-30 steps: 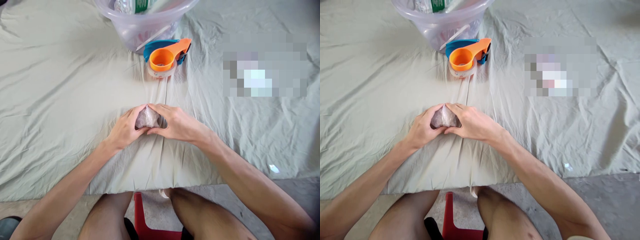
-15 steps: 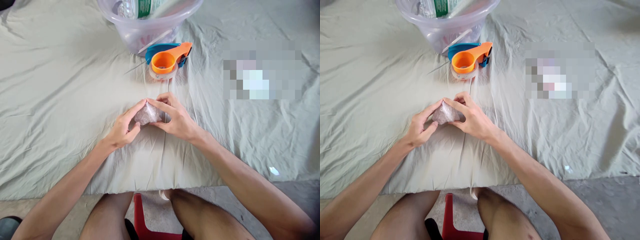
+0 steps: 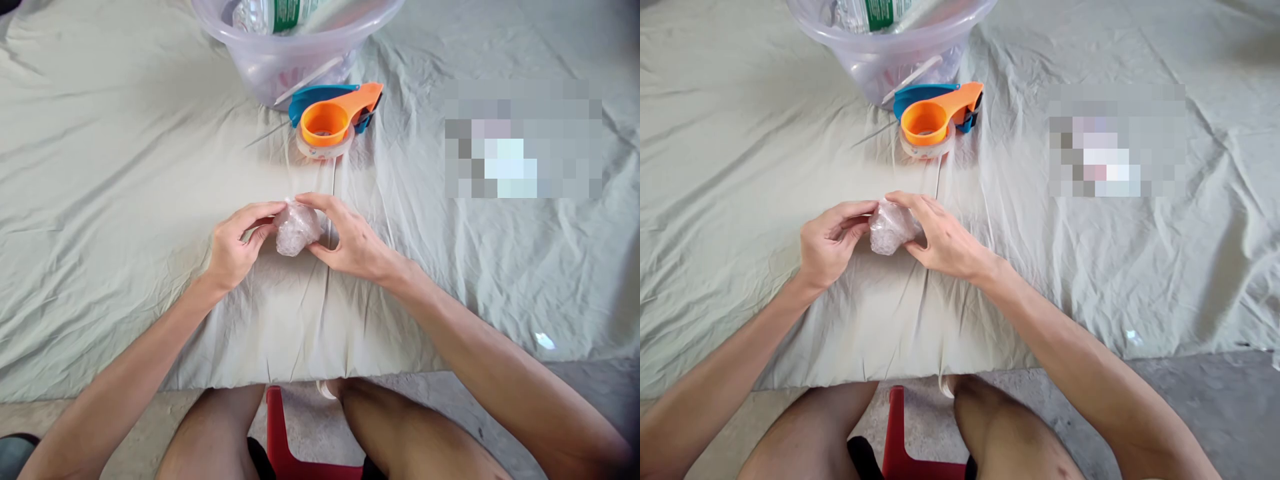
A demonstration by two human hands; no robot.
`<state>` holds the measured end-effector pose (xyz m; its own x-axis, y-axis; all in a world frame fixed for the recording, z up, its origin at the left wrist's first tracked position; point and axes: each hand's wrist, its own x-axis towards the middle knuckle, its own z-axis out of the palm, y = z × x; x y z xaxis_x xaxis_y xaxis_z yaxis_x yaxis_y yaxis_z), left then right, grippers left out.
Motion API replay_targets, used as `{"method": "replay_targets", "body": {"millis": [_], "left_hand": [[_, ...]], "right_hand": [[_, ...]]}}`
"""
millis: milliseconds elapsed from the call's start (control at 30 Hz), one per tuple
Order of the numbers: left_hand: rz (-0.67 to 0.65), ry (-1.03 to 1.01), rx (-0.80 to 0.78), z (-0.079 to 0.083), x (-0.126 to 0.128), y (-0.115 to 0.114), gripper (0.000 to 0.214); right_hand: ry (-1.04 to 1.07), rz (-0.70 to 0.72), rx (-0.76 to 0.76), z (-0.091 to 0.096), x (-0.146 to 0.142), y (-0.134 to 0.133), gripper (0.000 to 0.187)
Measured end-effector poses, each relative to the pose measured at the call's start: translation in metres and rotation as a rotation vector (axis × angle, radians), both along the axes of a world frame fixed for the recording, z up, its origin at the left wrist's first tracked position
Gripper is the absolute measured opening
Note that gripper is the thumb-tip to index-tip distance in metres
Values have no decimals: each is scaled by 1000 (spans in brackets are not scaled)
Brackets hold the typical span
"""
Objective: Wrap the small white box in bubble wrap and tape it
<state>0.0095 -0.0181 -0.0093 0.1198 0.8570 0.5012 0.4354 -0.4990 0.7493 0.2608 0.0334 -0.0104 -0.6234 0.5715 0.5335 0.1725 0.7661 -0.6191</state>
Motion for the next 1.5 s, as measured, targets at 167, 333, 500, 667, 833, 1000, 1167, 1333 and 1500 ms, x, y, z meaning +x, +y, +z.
{"method": "replay_targets", "body": {"millis": [167,333,500,667,833,1000,1167,1333,1500], "left_hand": [[-8,98,121,1,1,2,35],[-11,149,140,-2,-1,2,22],[-18,171,215,-3,1,2,16],[-12,204,383,0,4,0,24],[29,168,377,2,7,-1,22],[-120,-118,-9,1,13,-5,23],[-94,-98,87,2,12,-5,19],[26,62,244,1,8,-4,17],[63,210,351,0,9,-5,13]], "right_hand": [[-20,38,-36,3,0,-3,79],[-65,103,-103,2,-2,-10,85],[-17,18,-187,-2,-9,-16,64],[102,-32,-203,-6,-15,-21,60],[291,72,-238,-8,-17,-18,49],[261,85,-282,-2,-13,-12,38],[199,77,-256,4,-8,-10,33],[215,60,-210,3,-8,-10,44],[205,22,-288,10,-5,-10,45]]}}
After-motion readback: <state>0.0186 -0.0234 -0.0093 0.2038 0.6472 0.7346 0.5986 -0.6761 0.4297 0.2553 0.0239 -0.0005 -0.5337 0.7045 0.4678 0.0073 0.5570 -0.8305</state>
